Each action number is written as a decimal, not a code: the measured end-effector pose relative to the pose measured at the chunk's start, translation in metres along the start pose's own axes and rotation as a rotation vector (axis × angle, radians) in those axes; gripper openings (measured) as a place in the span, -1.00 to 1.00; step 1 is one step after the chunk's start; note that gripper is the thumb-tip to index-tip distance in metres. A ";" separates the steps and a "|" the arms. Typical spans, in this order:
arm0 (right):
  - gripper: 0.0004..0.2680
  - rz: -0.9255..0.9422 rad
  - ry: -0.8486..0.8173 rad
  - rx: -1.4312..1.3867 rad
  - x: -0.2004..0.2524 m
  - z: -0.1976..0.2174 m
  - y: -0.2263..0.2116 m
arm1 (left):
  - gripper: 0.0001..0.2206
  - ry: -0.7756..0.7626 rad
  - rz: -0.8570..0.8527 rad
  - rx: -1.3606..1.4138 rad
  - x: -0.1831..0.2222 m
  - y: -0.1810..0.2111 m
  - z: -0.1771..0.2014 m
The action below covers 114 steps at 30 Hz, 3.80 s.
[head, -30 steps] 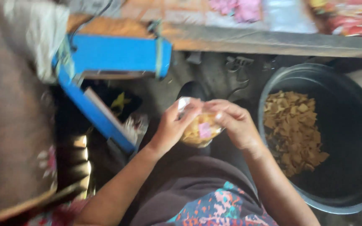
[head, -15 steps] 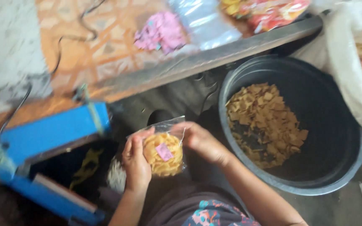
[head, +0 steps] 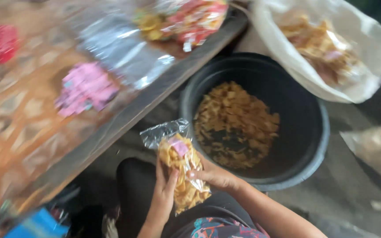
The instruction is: A person is manually filling small plastic bags with snacks from a large container and then sealing them using a heat sealer.
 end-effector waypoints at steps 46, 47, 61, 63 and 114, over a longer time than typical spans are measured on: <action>-0.38 -0.675 0.853 2.033 -0.104 0.485 -0.267 | -0.77 0.527 -0.337 -0.118 -0.057 0.086 0.035; -0.47 -0.687 0.829 1.953 -0.103 0.475 -0.276 | -0.78 0.437 -0.493 -0.356 -0.060 0.102 0.032; -0.32 -0.502 1.318 1.467 -0.071 0.588 -0.292 | -0.62 0.635 -1.038 -1.723 -0.132 0.149 -0.020; -0.34 -0.534 1.268 1.513 -0.073 0.580 -0.297 | -0.57 0.708 -0.913 -1.823 -0.141 0.146 -0.017; -0.81 0.396 1.096 1.386 0.052 0.509 -0.136 | -0.58 0.570 -0.856 -1.712 -0.134 0.156 -0.010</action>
Point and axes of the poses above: each hand's wrist, its own x-axis away from the middle knuckle, its own z-axis out of the back of the hand, y = z × x, the point moved 6 cm from there along -x, towards the middle knuckle, and after that the axes turned 10 degrees about x, right-handed, at the moved point
